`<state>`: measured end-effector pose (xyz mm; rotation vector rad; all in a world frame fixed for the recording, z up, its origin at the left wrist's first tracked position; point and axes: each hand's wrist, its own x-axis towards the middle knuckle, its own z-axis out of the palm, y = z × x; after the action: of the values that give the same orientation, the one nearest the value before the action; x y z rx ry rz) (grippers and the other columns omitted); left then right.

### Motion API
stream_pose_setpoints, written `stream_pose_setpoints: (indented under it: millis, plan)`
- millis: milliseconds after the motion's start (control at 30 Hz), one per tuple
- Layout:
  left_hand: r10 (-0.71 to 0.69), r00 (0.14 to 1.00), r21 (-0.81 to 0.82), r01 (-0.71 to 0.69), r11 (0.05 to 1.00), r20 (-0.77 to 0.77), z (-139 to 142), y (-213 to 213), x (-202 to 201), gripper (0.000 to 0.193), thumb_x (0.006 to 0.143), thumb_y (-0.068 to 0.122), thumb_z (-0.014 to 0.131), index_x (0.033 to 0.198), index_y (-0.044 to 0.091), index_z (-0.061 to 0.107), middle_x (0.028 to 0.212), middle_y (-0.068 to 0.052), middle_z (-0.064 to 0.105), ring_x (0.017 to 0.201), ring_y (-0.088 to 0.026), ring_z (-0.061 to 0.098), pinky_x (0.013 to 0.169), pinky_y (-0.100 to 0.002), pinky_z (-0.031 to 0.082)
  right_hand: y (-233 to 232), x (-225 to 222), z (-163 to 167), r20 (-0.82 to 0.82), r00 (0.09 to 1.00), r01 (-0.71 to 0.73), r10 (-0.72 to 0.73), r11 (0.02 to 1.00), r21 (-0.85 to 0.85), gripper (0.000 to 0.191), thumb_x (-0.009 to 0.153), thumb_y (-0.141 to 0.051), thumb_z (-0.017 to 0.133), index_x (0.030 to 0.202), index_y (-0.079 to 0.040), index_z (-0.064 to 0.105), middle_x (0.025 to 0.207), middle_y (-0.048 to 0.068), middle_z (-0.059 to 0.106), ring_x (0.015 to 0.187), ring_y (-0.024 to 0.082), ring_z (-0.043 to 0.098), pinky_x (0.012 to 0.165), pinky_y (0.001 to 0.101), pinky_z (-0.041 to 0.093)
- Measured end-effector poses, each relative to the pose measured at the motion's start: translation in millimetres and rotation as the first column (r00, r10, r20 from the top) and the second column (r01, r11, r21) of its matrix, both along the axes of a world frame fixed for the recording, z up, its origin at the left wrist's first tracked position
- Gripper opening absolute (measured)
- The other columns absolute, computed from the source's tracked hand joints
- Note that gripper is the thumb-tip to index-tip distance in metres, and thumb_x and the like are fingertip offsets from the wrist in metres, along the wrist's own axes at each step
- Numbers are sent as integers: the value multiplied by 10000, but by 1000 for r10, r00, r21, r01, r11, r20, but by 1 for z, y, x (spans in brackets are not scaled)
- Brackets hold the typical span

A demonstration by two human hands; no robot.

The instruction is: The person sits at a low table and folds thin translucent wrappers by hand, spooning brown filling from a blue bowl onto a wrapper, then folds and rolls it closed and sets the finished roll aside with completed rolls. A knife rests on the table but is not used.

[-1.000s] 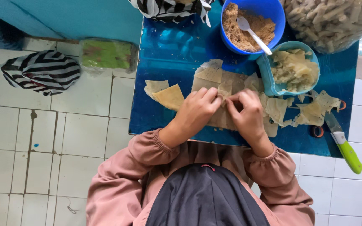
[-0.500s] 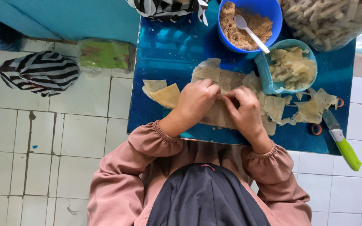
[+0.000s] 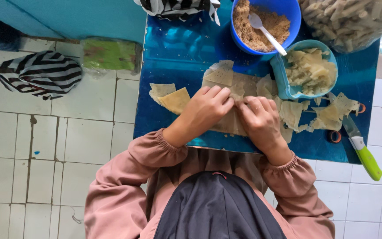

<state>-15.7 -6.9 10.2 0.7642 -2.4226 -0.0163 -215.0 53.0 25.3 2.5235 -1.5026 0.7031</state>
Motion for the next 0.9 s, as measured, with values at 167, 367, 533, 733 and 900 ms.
stream_pose_setpoints:
  millis: [167, 367, 533, 733, 900]
  plan:
    - [48, 999, 229, -45, 972, -6, -14, -11, -16, 92, 826, 124, 647, 902, 81, 617, 942, -97, 612, 933, -288, 635, 768, -405, 521, -9, 1, -5, 248, 960, 91, -131, 982, 163, 81, 938, -40, 733, 1005, -33, 689, 995, 118, 625, 945, 340, 597, 837, 433, 474]
    - [168, 973, 500, -67, 864, -161, -28, -24, -30, 98, 849, 160, 687, 884, 93, 625, 890, -138, 631, 876, -364, 648, 692, -478, 536, -20, -2, -6, 478, 829, 61, -290, 897, 437, 77, 912, -13, 698, 971, -6, 649, 965, 147, 603, 851, 328, 625, 757, 415, 506]
    - [54, 986, 413, 17, 911, -161, -19, -11, -17, 87, 892, 54, 593, 972, 86, 606, 964, -117, 599, 967, -331, 647, 747, -418, 548, -14, -1, -4, 355, 928, 23, -113, 968, 249, 112, 918, -6, 703, 1025, -27, 678, 1052, 133, 637, 986, 366, 619, 861, 441, 483]
    - [8, 1000, 121, -11, 993, 28, -7, -15, -12, 116, 840, 118, 632, 949, 88, 604, 951, -67, 571, 936, -241, 607, 771, -365, 496, -18, -2, -4, 264, 957, 62, -118, 975, 211, 162, 910, -71, 750, 1063, -62, 698, 1080, 128, 642, 1012, 361, 602, 884, 457, 457]
    - [-12, 1000, 184, 10, 983, 12, -7, -26, -15, 108, 828, 119, 628, 932, 93, 617, 959, -72, 582, 958, -268, 611, 776, -393, 504, -19, 2, -4, 261, 956, 109, -136, 987, 114, 213, 892, -71, 759, 1098, -64, 705, 1120, 134, 622, 1042, 349, 593, 897, 442, 461]
